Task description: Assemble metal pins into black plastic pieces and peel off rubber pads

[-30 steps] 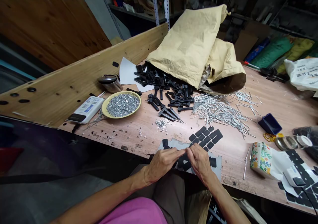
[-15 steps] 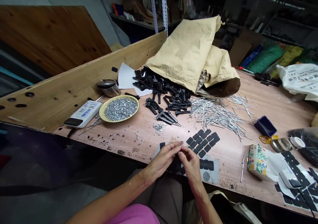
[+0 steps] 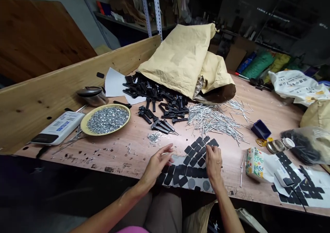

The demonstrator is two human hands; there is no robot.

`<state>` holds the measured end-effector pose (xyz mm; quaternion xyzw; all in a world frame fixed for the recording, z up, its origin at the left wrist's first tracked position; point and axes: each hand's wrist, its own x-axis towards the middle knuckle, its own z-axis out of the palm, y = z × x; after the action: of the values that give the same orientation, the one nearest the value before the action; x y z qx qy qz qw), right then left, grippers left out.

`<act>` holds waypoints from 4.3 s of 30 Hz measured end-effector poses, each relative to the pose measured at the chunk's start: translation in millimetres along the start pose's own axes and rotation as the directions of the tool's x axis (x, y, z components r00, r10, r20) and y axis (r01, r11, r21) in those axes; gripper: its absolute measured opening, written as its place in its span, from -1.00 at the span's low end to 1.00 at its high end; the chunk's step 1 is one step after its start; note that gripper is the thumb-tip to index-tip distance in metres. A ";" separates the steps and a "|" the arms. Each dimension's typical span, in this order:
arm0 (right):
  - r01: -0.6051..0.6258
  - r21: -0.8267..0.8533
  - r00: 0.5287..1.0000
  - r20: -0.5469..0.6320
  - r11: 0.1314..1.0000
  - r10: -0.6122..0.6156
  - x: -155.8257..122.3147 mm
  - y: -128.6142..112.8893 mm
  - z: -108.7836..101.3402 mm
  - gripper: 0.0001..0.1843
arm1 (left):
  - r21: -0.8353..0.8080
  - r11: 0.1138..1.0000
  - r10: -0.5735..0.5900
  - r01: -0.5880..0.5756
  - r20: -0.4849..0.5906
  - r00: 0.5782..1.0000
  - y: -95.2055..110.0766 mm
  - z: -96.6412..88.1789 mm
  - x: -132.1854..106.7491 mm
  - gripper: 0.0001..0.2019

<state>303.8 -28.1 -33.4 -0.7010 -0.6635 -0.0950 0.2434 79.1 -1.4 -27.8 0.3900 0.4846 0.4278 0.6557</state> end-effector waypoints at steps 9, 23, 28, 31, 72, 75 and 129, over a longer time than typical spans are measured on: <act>0.515 -0.264 0.842 0.335 0.816 -0.423 11.8 47.9 21.1 -0.67 | 0.649 0.632 0.621 -0.424 -0.095 0.778 -42.6 -61.7 5.2 -0.70; 0.455 -0.066 0.851 0.326 0.888 -0.411 3.1 42.6 23.2 -0.57 | 0.788 0.420 0.743 -0.450 -0.014 0.669 -54.1 -63.5 9.6 -0.76; 0.575 -0.057 0.767 0.385 0.816 -0.513 14.3 52.1 19.3 -0.61 | 0.804 0.399 0.744 -0.440 -0.004 0.668 -54.7 -62.6 9.9 -0.76; 0.456 -0.229 0.856 0.375 0.860 -0.355 23.6 65.4 19.5 -0.65 | 0.826 0.358 0.759 -0.435 0.014 0.651 -55.2 -62.7 10.1 -0.75; -0.652 -0.006 0.715 0.327 0.758 0.618 -164.7 0.6 -141.9 -0.50 | 0.850 0.383 0.709 -0.361 -0.020 0.705 -59.5 -67.3 1.9 -0.67; -0.512 -0.095 0.813 0.268 0.854 0.518 -183.9 10.0 -138.0 -0.36 | 0.849 0.373 0.717 -0.375 -0.007 0.698 -58.5 -63.3 -1.6 -0.71; 0.236 0.370 0.851 0.367 0.898 -0.375 79.6 -108.2 47.3 -0.77 | 0.351 0.918 0.205 -0.184 -0.023 0.979 4.9 -70.6 3.1 -0.87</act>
<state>197.2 64.4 -14.6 -0.5412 -0.8110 0.1299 0.1802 10.3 10.0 -40.2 0.5329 0.5306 0.4099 0.5163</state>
